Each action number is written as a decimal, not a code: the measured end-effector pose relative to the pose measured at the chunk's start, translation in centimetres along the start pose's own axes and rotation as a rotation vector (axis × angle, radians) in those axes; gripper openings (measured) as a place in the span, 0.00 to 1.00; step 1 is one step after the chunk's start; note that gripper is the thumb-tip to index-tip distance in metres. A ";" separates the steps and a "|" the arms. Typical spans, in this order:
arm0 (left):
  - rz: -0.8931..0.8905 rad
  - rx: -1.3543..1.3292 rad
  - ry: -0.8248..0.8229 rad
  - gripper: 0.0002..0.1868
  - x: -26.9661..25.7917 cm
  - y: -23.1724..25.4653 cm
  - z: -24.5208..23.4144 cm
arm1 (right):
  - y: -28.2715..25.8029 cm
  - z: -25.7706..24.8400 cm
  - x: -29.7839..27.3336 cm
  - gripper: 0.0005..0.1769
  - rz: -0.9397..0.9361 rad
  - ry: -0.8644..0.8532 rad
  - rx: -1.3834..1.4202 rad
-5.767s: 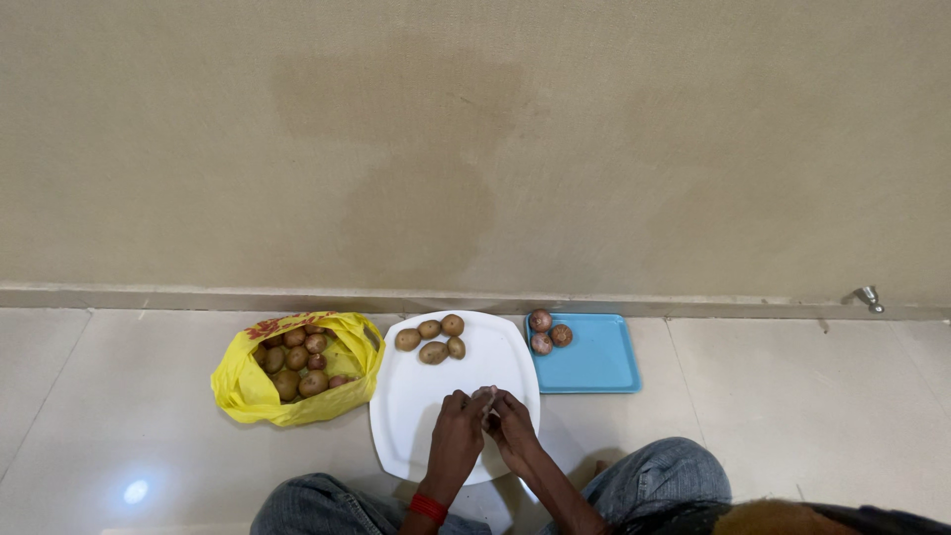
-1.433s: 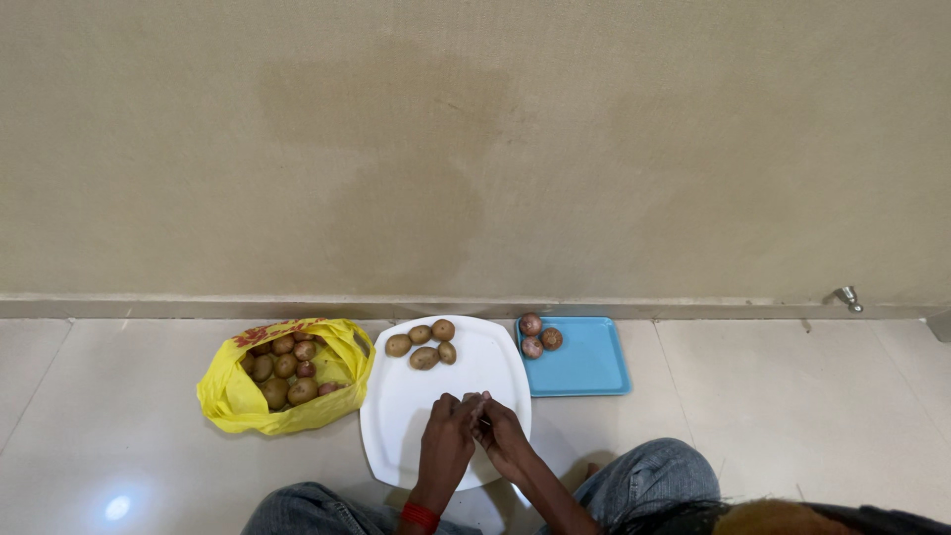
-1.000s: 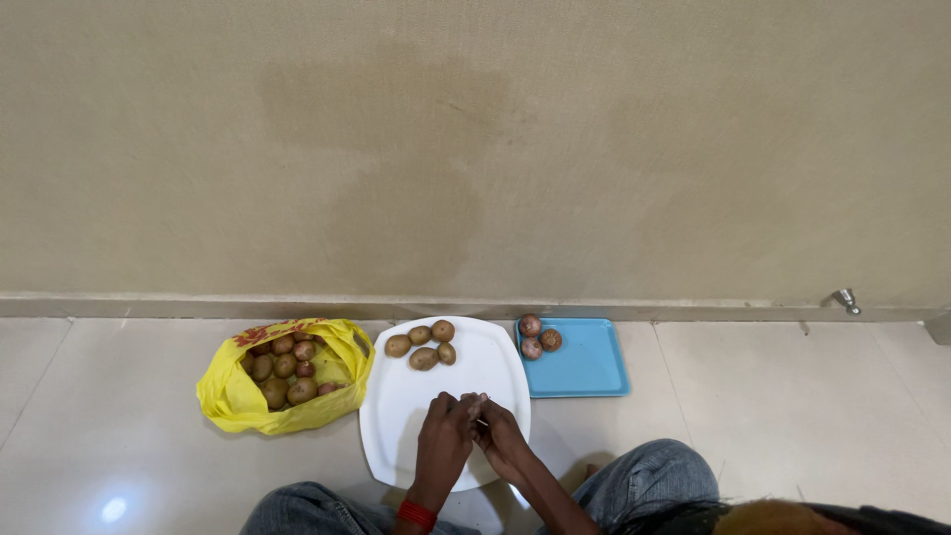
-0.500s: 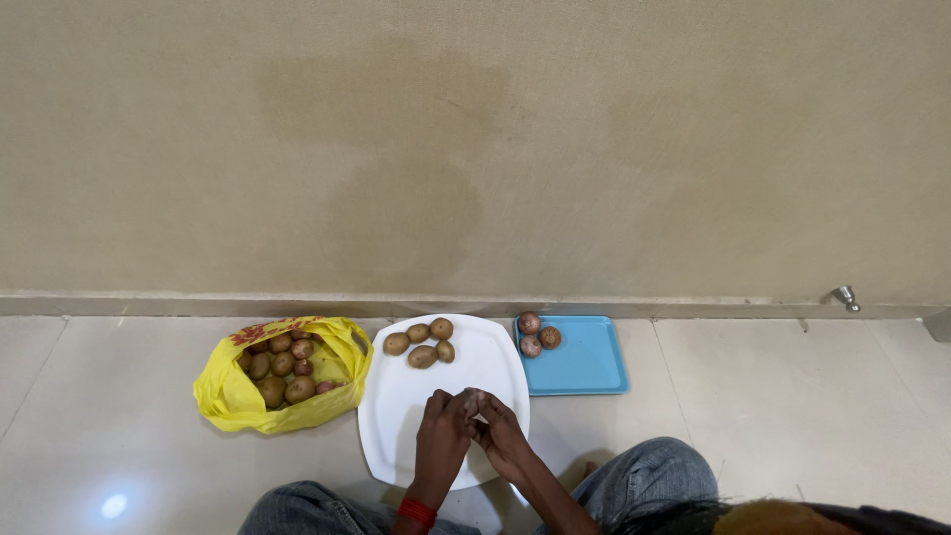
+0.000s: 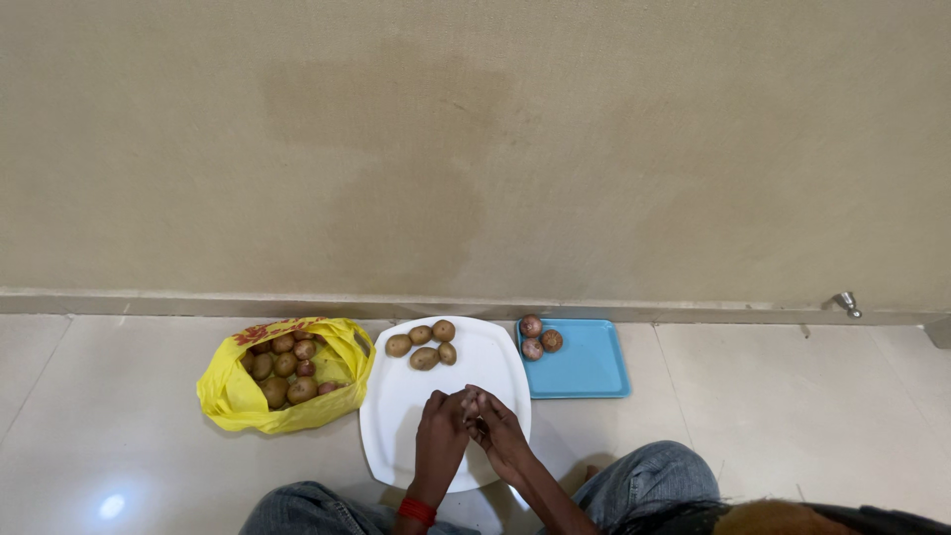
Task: The person sits on the floor and peels potatoes by hand, removing the skin and placing the peeled potatoes on a white tray. The person continues peeling multiple potatoes one by one.
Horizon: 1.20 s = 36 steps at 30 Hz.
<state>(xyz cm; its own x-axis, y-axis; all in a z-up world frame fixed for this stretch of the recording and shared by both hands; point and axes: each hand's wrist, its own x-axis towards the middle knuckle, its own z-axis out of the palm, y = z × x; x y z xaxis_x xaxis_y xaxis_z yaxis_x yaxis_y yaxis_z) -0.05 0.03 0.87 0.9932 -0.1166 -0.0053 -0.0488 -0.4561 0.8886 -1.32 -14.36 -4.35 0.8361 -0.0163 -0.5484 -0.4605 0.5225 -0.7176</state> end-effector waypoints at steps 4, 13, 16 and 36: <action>-0.024 -0.025 0.010 0.19 0.3 0.1 -0.5 | 0.2 -0.1 0.5 0.23 -0.022 0.001 0.001; 0.086 0.041 0.055 0.16 -0.1 0.0 -0.3 | -0.1 0.0 0.2 0.22 -0.068 -0.083 0.034; -0.067 -0.033 0.073 0.13 0.7 -0.6 -0.7 | -0.7 0.9 -0.4 0.21 -0.017 -0.073 0.018; 0.461 0.214 0.063 0.21 -0.8 0.4 -0.1 | -0.3 -0.3 0.5 0.25 -0.011 -0.057 0.071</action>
<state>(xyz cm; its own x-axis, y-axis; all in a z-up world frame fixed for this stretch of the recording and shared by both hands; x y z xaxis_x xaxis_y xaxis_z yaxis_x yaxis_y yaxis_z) -0.82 0.05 1.25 0.8676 -0.2979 0.3981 -0.4970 -0.5408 0.6786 -0.79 -14.77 -4.52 0.8575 0.0251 -0.5138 -0.4304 0.5820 -0.6899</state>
